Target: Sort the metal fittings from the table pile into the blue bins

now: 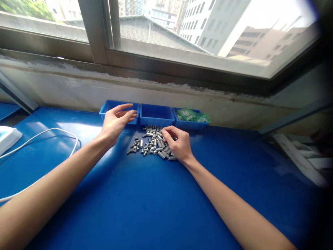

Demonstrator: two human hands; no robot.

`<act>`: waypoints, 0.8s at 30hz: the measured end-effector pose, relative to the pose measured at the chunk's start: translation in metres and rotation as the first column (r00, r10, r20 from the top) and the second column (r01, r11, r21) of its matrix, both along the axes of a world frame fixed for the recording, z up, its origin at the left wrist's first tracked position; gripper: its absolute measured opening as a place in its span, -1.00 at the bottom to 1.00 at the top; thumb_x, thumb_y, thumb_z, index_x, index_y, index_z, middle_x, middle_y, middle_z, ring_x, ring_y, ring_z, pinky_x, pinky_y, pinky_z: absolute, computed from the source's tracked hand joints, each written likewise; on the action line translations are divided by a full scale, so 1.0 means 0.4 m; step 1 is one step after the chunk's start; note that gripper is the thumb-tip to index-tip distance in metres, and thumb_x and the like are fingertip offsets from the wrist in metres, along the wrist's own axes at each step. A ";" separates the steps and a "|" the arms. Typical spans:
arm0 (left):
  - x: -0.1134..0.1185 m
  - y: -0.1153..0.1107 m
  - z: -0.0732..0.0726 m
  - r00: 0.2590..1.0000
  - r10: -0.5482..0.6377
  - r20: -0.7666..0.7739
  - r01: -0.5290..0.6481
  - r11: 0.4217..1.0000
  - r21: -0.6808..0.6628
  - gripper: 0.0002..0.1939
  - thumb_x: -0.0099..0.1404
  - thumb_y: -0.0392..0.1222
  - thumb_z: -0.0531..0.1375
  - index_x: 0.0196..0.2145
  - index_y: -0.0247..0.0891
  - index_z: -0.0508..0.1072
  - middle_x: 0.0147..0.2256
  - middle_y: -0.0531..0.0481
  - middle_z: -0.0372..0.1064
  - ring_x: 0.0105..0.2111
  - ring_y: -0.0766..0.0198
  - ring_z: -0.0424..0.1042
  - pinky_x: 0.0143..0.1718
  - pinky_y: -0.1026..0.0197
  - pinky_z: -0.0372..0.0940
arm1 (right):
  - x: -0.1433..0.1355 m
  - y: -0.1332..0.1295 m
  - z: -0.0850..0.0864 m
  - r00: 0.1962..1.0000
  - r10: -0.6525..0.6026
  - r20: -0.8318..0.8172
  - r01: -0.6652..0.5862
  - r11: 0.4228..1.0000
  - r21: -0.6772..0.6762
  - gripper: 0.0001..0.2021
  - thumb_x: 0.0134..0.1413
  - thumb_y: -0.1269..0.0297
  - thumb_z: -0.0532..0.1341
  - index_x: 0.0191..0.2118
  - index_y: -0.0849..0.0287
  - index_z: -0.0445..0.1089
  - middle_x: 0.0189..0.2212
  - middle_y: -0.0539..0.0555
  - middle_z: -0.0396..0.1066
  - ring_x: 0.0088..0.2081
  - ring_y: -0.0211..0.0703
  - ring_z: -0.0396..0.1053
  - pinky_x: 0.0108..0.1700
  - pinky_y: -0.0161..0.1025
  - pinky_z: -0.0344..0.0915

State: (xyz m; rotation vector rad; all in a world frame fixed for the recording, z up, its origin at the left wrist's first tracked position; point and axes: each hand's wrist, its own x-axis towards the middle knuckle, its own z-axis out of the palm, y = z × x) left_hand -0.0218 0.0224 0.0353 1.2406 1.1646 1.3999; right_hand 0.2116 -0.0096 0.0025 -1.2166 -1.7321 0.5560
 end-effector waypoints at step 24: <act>-0.002 -0.006 -0.036 0.428 -0.076 -0.901 0.463 0.874 0.146 -0.79 0.22 -0.21 0.15 -0.25 -0.24 0.57 -0.30 -0.07 0.56 -0.29 0.13 0.52 -0.27 0.20 0.31 | -0.004 -0.001 0.002 1.000 0.008 -0.011 -0.008 1.000 -0.006 -0.78 0.23 0.15 0.22 -0.34 0.16 0.50 -0.47 0.03 0.50 -0.46 -0.17 0.42 -0.37 -0.25 0.34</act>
